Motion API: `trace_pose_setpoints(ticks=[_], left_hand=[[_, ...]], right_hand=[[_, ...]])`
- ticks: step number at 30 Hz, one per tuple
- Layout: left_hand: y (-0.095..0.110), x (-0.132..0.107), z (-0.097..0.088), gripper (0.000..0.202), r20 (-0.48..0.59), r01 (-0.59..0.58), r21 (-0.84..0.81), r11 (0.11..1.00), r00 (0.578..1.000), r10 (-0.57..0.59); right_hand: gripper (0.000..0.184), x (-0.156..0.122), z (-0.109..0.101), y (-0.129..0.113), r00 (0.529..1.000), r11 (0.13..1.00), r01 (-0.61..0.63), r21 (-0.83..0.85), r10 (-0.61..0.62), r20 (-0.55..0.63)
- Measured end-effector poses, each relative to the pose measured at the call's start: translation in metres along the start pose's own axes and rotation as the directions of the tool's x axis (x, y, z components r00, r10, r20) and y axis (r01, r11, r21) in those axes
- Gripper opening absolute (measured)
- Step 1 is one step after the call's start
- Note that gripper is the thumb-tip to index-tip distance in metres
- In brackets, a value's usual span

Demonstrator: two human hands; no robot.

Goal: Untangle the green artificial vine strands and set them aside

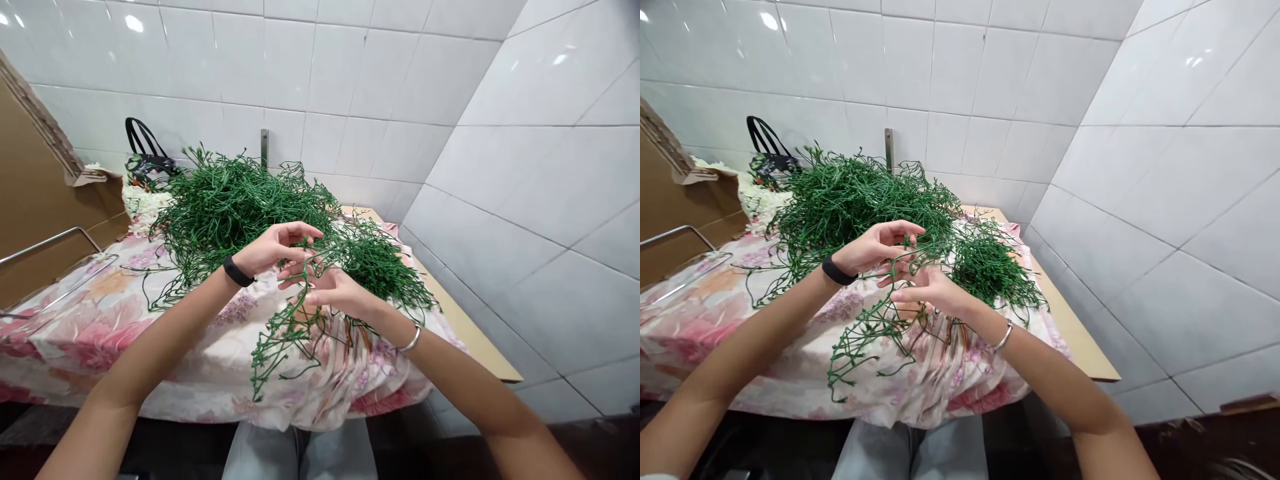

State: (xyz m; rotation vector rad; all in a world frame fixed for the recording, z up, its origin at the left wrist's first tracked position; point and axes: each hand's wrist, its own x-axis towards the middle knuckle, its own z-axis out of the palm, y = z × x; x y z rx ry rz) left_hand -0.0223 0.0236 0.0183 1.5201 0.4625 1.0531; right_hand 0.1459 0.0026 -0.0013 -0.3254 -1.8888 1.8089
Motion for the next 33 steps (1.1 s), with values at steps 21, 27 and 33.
trace_pose_setpoints(ticks=[21, 27, 33], left_hand=[[0.043, -0.01, -0.054, 0.018, -0.549, -0.322, 0.775, 0.544, 0.084, 0.832], [0.043, -0.022, -0.012, 0.042, -0.011, -0.072, 0.997, 0.021, 0.139, 0.99], [0.029, -0.019, 0.006, 0.051, 0.381, -0.42, 0.908, -0.009, 0.813, 0.44]], right_hand=[[0.044, -0.005, -0.028, -0.036, 0.934, 0.989, 0.09, 0.114, -0.044, -0.355], [0.014, -0.006, -0.04, -0.035, 0.853, 0.983, 0.183, 0.028, -0.145, -0.501], [0.012, -0.007, -0.033, -0.032, 0.907, 0.988, 0.15, 0.038, -0.122, -0.403]])
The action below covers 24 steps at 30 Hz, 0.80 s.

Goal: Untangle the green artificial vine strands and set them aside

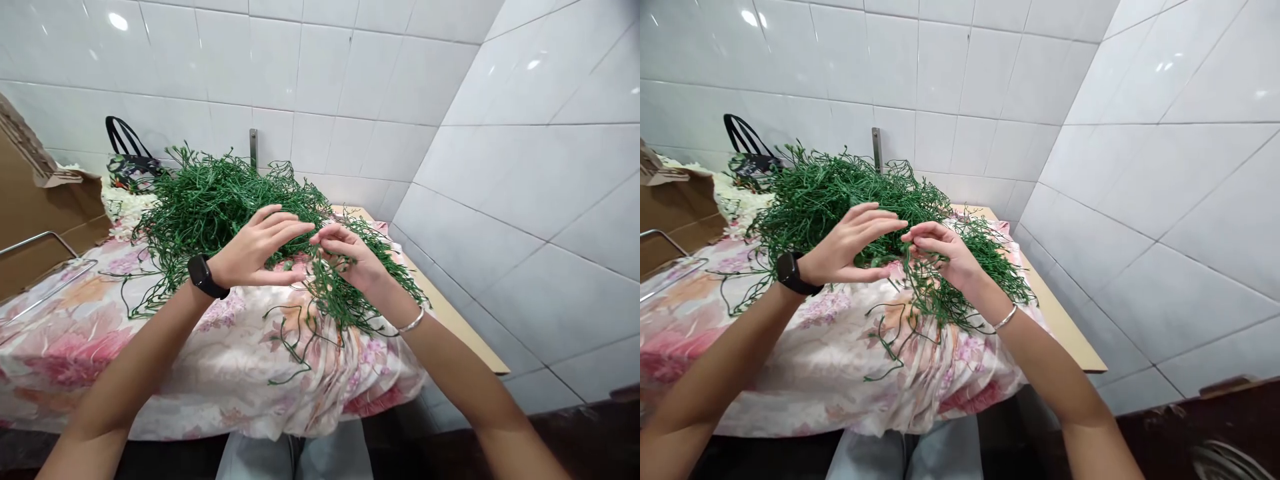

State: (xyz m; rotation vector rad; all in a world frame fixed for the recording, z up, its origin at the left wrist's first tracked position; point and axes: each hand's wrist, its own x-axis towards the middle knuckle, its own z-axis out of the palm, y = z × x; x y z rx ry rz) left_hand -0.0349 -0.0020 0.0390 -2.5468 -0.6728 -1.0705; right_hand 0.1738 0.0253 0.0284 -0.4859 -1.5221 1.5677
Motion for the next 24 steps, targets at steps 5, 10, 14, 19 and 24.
trace_pose_setpoints(ticks=[5, 10, 14, 19, 24], left_hand=[[-0.003, 0.0, 0.018, 0.023, 0.188, 0.241, -0.284, 0.928, 0.963, -0.192], [-0.005, -0.001, 0.023, 0.032, 0.054, 0.461, -0.45, 0.765, 0.869, -0.492], [-0.007, -0.001, 0.023, 0.03, -0.15, 0.476, -0.594, 0.648, 0.726, -0.671], [-0.008, -0.001, 0.023, 0.023, -0.3, 0.443, -0.621, 0.646, 0.627, -0.719], [-0.005, 0.002, 0.021, 0.015, -0.31, 0.346, -0.722, 0.599, 0.612, -0.728]], right_hand=[[0.016, 0.004, 0.001, -0.003, 0.998, 0.999, 0.032, 0.043, -0.029, -0.058], [0.036, 0.007, -0.004, -0.006, 0.988, 0.988, 0.092, 0.126, -0.074, -0.139], [0.045, 0.008, -0.01, -0.001, 0.992, 0.975, 0.045, 0.219, -0.018, -0.124], [0.048, 0.006, -0.004, 0.002, 0.998, 0.994, -0.039, 0.107, 0.043, -0.037], [0.058, 0.002, 0.003, -0.001, 0.994, 0.996, -0.083, -0.015, 0.084, 0.063]])
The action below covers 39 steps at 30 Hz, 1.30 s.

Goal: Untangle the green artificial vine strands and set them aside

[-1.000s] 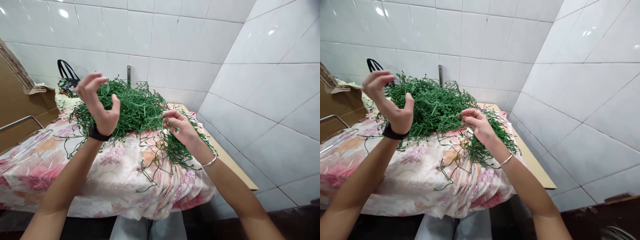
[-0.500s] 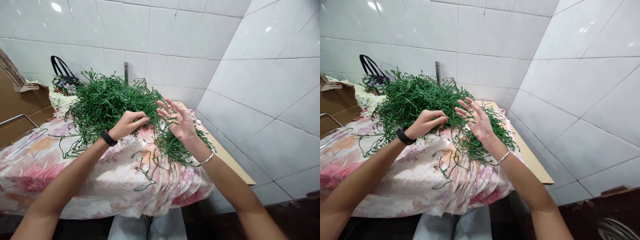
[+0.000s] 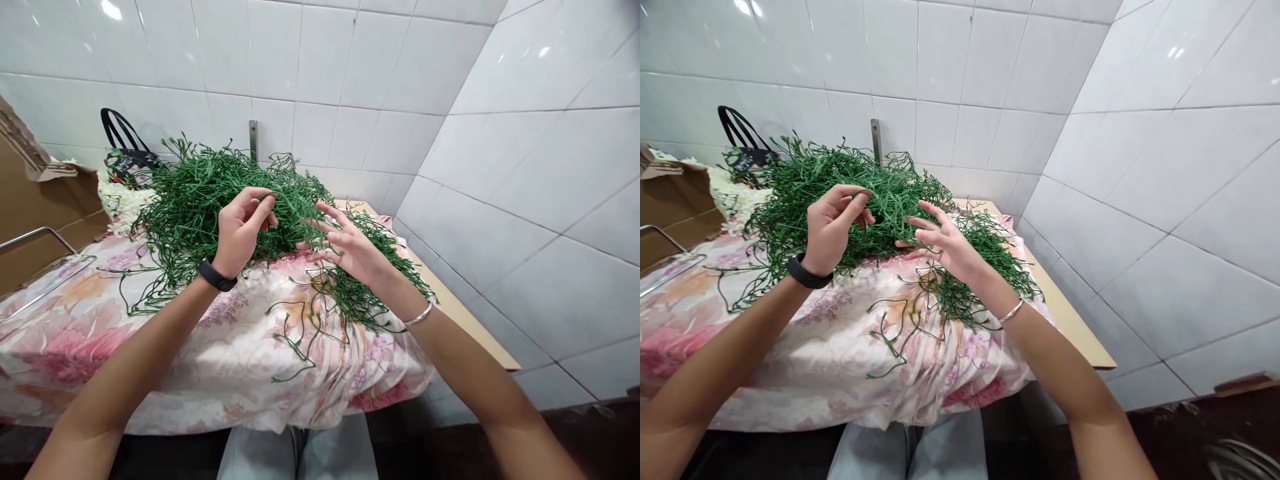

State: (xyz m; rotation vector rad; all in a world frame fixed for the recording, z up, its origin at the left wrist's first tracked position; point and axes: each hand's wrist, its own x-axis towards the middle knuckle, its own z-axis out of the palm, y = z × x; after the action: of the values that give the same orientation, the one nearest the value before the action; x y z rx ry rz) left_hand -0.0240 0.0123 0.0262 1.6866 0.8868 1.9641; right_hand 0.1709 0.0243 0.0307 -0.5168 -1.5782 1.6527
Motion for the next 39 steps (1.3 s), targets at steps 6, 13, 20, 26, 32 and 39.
trace_pose_setpoints(ticks=[6, 13, 20, 26, 32, 39], left_hand=[[0.004, 0.002, 0.001, 0.026, 0.288, 0.33, -0.41, 0.851, 0.932, -0.223], [-0.009, 0.005, -0.005, 0.033, -0.1, 0.307, -0.251, 0.918, 0.935, -0.34], [0.001, 0.0, 0.0, 0.041, 0.408, 0.109, -0.017, 0.994, 0.908, -0.092], [-0.002, 0.0, -0.005, 0.035, 0.424, 0.23, 0.0, 0.973, 0.881, -0.208], [-0.008, 0.001, -0.005, 0.031, 0.38, 0.245, 0.008, 0.97, 0.896, -0.229], [-0.003, -0.004, -0.001, 0.044, 0.471, 0.202, -0.025, 0.979, 0.866, -0.167]], right_hand=[[0.032, 0.004, -0.008, 0.004, 0.987, 0.997, 0.07, -0.038, -0.075, -0.141], [0.019, 0.013, -0.024, 0.007, 0.921, 0.989, 0.15, 0.0, -0.14, -0.362], [0.022, 0.008, -0.008, 0.01, 0.993, 0.999, 0.039, 0.038, -0.035, -0.115], [0.043, 0.007, -0.006, 0.002, 0.995, 1.0, 0.019, 0.005, -0.018, -0.1], [0.03, 0.005, -0.008, -0.002, 0.975, 0.976, 0.112, -0.184, -0.144, -0.17], [0.013, 0.007, -0.012, 0.004, 0.943, 0.936, 0.14, -0.323, -0.225, -0.245]])
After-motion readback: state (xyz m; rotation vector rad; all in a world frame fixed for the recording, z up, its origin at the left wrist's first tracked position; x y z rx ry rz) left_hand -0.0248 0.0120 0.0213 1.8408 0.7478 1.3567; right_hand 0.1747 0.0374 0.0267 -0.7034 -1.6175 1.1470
